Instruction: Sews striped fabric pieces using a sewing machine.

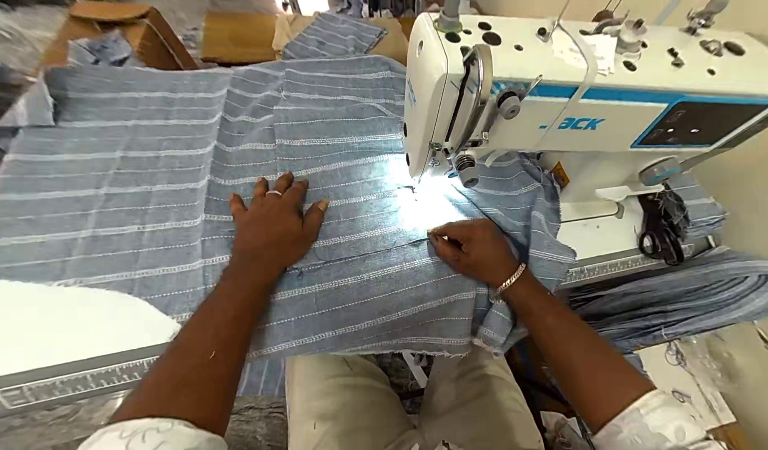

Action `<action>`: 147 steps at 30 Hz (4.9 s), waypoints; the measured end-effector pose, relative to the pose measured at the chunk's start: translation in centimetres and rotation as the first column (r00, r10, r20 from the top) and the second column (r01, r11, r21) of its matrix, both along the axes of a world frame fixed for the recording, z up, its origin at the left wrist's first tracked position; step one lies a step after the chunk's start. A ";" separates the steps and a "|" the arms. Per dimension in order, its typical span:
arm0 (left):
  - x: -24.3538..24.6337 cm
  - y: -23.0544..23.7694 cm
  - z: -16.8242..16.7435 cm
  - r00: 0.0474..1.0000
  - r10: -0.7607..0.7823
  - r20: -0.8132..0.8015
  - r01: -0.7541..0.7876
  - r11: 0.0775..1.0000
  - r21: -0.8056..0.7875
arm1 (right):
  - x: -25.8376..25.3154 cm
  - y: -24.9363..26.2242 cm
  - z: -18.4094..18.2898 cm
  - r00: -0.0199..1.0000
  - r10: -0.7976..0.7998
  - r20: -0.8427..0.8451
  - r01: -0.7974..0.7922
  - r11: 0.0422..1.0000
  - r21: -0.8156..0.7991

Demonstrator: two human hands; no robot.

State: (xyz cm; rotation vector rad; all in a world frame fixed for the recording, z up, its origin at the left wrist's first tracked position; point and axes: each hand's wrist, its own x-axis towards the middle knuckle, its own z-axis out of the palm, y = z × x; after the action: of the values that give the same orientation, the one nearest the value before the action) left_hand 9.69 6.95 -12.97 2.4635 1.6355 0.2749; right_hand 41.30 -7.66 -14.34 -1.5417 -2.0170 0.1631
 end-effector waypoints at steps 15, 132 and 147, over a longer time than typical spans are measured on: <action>9.9 -3.4 1.9 0.852 -0.493 0.174 0.509 0.859 -0.056 | 0.7 5.2 3.4 0.971 0.223 0.084 -0.198 0.952 -0.233; 11.2 -6.5 1.6 0.983 -0.183 -0.027 0.181 0.980 -0.081 | -3.9 -1.4 3.1 0.892 -0.385 -0.238 0.242 0.851 -0.466; 11.2 -1.7 0.1 0.985 -0.156 -0.077 0.154 0.987 -0.034 | 7.6 -4.4 10.3 0.935 -0.349 0.054 0.346 0.874 -0.340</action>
State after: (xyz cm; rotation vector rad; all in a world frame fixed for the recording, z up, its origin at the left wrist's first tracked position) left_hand 20.85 5.25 -12.83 2.5935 1.4537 0.1337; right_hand 48.86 -12.02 -4.08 -2.0933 -1.7278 0.3961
